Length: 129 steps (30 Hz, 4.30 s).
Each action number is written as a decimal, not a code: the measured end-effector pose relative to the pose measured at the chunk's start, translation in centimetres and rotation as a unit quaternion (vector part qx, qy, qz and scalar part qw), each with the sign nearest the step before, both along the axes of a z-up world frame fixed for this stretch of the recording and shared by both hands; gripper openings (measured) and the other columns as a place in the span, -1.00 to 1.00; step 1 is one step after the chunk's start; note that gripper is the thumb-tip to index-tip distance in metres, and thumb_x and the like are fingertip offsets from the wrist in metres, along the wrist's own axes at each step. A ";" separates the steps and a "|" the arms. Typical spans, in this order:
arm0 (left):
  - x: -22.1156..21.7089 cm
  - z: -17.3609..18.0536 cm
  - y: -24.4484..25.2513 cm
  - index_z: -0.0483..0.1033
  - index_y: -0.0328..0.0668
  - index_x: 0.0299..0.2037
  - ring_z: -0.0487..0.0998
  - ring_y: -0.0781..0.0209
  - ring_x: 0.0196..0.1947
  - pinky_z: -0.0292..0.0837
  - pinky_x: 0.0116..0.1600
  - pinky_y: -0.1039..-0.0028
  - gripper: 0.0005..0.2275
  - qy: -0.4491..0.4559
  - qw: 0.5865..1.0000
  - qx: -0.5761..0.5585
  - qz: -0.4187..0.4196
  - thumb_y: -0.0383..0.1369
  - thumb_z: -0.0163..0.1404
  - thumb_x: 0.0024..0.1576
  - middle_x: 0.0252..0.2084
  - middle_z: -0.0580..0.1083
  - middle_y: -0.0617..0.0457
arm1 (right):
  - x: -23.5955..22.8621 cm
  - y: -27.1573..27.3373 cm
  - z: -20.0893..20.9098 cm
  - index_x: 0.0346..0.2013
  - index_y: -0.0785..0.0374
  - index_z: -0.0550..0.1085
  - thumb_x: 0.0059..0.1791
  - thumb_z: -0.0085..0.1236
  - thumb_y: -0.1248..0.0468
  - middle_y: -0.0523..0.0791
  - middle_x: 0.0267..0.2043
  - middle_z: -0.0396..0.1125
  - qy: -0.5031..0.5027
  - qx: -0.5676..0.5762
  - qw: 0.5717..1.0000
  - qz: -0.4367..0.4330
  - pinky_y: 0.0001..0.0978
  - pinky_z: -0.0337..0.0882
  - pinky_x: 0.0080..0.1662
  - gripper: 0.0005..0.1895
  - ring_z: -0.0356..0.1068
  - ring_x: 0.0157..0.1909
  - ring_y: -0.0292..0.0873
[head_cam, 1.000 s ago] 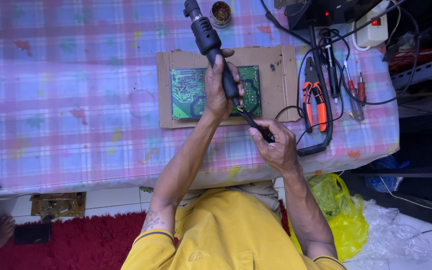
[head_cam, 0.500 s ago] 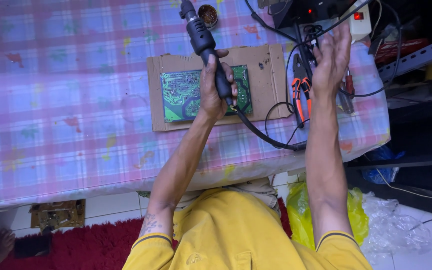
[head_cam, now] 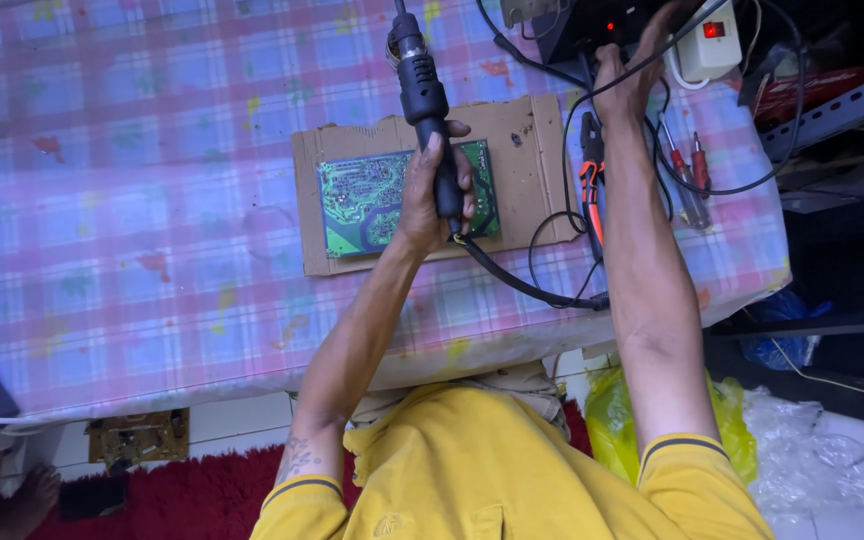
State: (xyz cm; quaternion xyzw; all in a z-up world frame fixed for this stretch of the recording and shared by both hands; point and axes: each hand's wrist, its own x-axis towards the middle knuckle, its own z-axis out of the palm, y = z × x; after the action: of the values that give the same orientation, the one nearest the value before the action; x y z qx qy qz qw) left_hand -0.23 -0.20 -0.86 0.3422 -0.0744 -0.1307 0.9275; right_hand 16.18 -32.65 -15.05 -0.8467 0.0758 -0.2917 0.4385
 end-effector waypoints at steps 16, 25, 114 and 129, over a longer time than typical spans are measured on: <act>0.7 -1.1 1.0 0.31 -0.19 0.14 0.48 0.15 -0.67 0.36 -0.68 0.41 -0.61 -0.045 0.998 0.030 0.008 -0.05 -0.05 0.31 -0.47 0.37 0.03 | -19.4 10.1 15.2 0.13 0.30 0.34 0.22 0.00 0.20 0.00 0.09 0.29 -0.247 0.025 0.968 -0.023 -0.21 0.39 0.03 -0.74 0.32 0.13 -0.04; 1.0 -1.6 2.3 0.28 -0.32 0.27 0.65 0.14 -0.41 0.70 -0.44 0.40 -0.65 -0.158 0.982 0.073 0.067 -0.25 -0.13 0.38 -0.33 0.48 -0.04 | -25.7 19.8 12.9 0.18 0.32 0.48 0.01 0.32 0.09 0.04 -0.06 0.51 -0.044 -0.002 0.969 0.244 -0.28 0.55 -0.27 -0.47 0.56 -0.21 -0.03; -2.1 -4.1 3.5 0.35 -0.49 0.18 0.47 0.15 -0.59 0.52 -0.49 0.39 -0.36 -0.089 0.989 -0.050 -0.106 0.10 -0.15 0.26 -0.41 0.47 -0.14 | -11.3 23.8 30.2 -0.15 0.45 0.51 0.32 -0.39 0.19 0.08 -0.16 0.44 -0.183 -0.167 0.850 0.466 -0.07 0.43 -0.07 -0.49 0.45 -0.10 0.09; -1.8 -3.5 3.5 0.26 -0.41 0.32 0.40 0.13 -0.65 0.45 -0.55 0.33 -0.35 -0.008 0.988 -0.131 -0.080 0.12 -0.32 0.34 -0.45 0.39 -0.13 | -13.5 23.4 28.0 0.27 0.32 0.33 0.32 -0.35 0.05 0.04 0.20 0.37 -0.148 0.027 0.918 0.367 -0.21 0.36 0.22 -0.55 0.37 0.24 -0.03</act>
State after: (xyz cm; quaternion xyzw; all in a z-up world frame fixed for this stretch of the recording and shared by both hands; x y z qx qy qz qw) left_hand -2.01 3.26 -4.36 0.2114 -0.1256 -0.1913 0.9502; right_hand 2.69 -9.22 12.98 -0.7497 -0.2981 -0.2304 0.5440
